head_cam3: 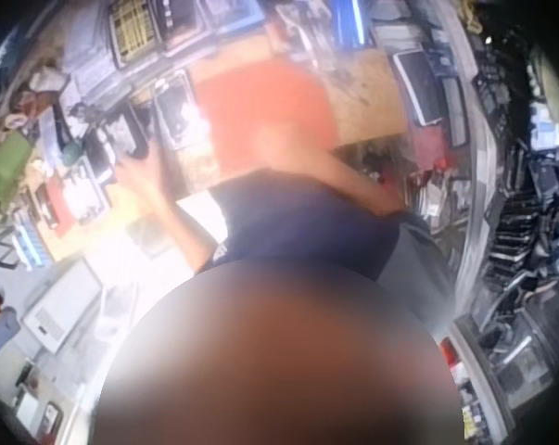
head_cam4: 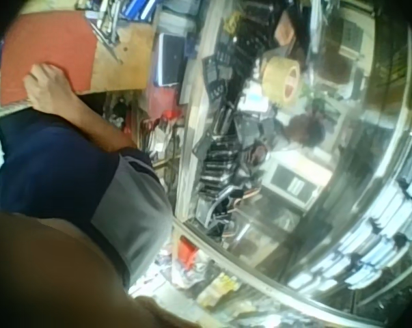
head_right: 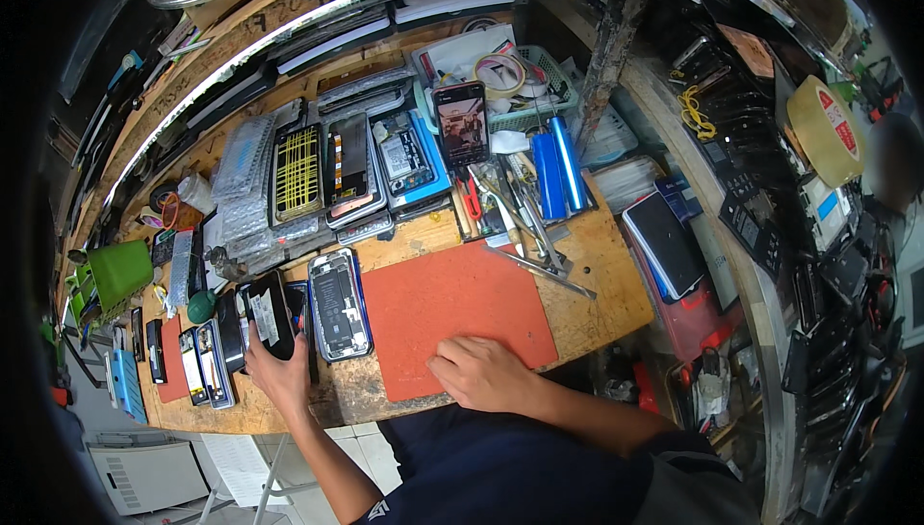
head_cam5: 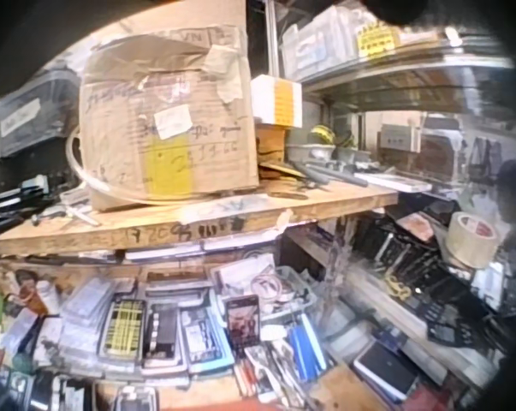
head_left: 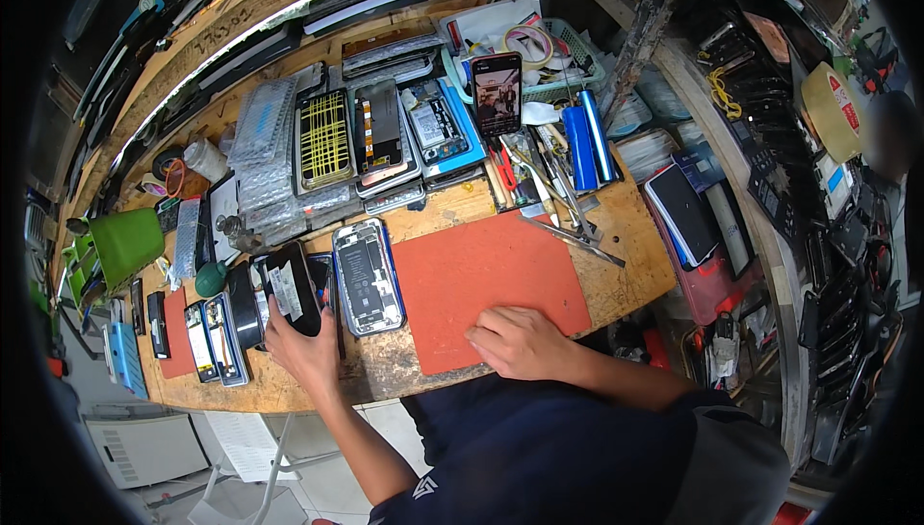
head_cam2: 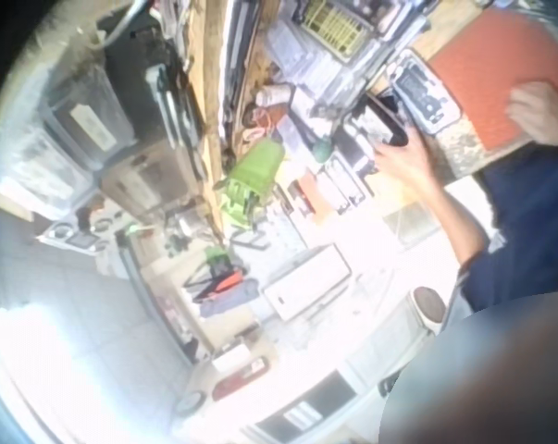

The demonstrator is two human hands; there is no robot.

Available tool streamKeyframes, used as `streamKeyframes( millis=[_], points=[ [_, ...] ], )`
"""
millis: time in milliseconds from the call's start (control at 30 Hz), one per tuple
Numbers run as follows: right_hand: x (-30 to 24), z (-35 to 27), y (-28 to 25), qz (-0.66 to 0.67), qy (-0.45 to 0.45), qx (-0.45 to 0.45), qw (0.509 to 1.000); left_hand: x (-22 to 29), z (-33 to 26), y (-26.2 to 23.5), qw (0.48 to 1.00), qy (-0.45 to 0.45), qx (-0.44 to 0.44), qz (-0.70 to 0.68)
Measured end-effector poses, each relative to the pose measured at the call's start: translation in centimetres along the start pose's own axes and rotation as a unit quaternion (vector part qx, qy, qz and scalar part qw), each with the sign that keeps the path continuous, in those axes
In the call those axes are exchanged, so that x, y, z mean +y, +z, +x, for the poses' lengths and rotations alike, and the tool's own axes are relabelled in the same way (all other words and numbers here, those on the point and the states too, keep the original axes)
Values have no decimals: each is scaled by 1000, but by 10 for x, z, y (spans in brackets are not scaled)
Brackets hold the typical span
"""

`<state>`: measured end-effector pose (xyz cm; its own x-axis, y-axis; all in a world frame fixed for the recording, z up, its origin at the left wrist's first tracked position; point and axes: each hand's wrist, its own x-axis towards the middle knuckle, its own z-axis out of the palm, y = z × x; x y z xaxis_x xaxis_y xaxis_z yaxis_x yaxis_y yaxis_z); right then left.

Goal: The person applies adhesive tape to a black smartphone back cover, then walks to a nearby counter to plug in a phone and returns to the workbench. They handle several disassembled phones and place the taped back cover on the table.

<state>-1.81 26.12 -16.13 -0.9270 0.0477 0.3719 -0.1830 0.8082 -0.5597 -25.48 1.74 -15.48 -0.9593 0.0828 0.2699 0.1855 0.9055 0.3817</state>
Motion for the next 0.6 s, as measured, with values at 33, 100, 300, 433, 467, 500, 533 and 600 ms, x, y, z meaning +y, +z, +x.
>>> streamKeyframes(
  millis=[33, 100, 300, 433, 467, 500, 533, 600],
  points=[
    [-1, 0, 0, -6, -2, 3, 1000, 0, 2, -2, 1000, -17, -5, -15],
    [-1, 1, -2, -7, -2, 7, 1000, 2, 7, -10, 999, -30, 12, -43],
    [-5, 5, -6, 7, 0, 4, 1000, 13, 12, -57, 992, -14, 67, -106],
    [-5, 9, -8, 6, 0, 4, 1000, 20, 9, -79, 986, -4, 91, -137],
    [-5, 9, -9, 9, 4, 0, 1000, 22, 7, -80, 987, 9, 93, -130],
    [-4, 10, -9, 6, 2, 3, 1000, 25, 5, -78, 989, 5, 83, -123],
    [-4, 10, -9, 5, 1, 1, 1000, 28, 0, -74, 989, 12, 89, -120],
    [-3, 11, -8, 3, -7, 4, 1000, 37, -11, -58, 989, 43, 57, -132]
  ],
)
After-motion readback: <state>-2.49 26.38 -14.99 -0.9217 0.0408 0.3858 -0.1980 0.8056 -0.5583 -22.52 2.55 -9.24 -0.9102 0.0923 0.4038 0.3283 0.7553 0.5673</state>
